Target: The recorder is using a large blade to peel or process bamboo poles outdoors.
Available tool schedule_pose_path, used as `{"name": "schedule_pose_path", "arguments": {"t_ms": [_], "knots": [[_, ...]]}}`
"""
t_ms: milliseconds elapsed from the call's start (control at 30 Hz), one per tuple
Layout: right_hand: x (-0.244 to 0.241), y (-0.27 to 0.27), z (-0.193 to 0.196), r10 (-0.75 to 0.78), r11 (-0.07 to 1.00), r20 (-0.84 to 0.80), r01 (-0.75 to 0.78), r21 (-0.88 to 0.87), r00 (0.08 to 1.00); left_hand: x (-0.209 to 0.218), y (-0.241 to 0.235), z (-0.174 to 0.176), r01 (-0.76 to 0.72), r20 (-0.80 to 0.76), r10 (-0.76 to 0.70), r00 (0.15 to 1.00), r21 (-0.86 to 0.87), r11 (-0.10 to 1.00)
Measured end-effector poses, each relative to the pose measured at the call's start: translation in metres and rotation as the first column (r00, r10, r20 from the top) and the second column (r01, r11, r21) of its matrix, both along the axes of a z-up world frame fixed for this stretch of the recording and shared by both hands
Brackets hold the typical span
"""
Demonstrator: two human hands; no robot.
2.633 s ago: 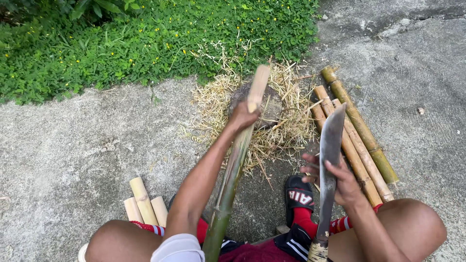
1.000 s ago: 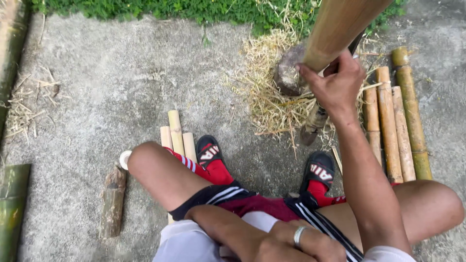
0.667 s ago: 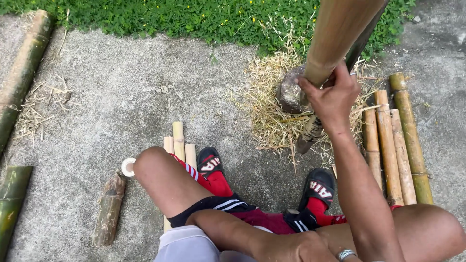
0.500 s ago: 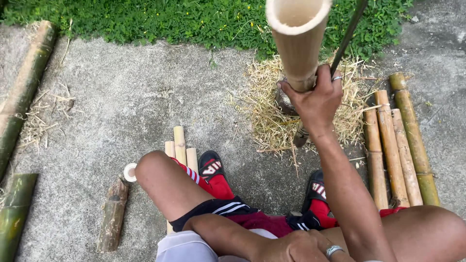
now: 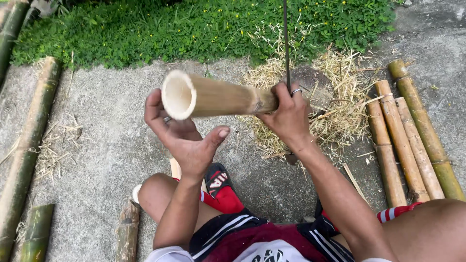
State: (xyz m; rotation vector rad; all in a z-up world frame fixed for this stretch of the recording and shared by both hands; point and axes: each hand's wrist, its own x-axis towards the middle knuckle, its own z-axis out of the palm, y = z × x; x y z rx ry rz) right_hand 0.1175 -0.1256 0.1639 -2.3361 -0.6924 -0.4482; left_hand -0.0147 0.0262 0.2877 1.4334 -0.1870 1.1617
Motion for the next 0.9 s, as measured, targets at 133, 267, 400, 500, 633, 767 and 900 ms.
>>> {"name": "schedule_pose_path", "arguments": {"t_ms": [133, 267, 400, 500, 633, 767, 900], "knots": [[-0.047, -0.016, -0.009, 0.084, 0.992, 0.024, -0.085, 0.09, 0.996, 0.008, 0.009, -0.034, 0.251, -0.225, -0.233, 0.946, 0.055, 0.966], [-0.094, -0.04, -0.026, 0.199, 0.97, -0.227, -0.159, 0.181, 0.953, 0.011, 0.018, -0.086, 0.45, 0.036, -0.45, 0.892, -0.165, 0.878], [-0.114, -0.054, -0.009, 0.12, 0.977, -0.324, -0.169, -0.127, 0.938, 0.011, 0.007, -0.085, 0.282, 0.156, -0.253, 0.955, -0.201, 0.938], [-0.114, -0.053, 0.011, 0.114, 0.993, 0.086, -0.11, -0.047, 0.99, 0.0, -0.01, -0.065, 0.159, 0.137, -0.13, 0.982, -0.23, 0.96], [-0.088, -0.057, -0.04, 0.037, 0.991, -0.089, -0.048, -0.128, 0.995, -0.004, -0.014, -0.055, 0.123, -0.1, -0.155, 0.983, -0.269, 0.955], [-0.083, -0.058, -0.042, 0.057, 0.992, -0.239, -0.081, -0.093, 0.969, -0.001, -0.02, -0.038, 0.132, -0.006, -0.141, 0.99, -0.299, 0.945], [-0.078, -0.054, -0.04, 0.137, 0.987, -0.114, -0.146, -0.071, 0.984, 0.007, -0.005, -0.062, 0.146, -0.001, -0.152, 0.988, -0.28, 0.949]]}}
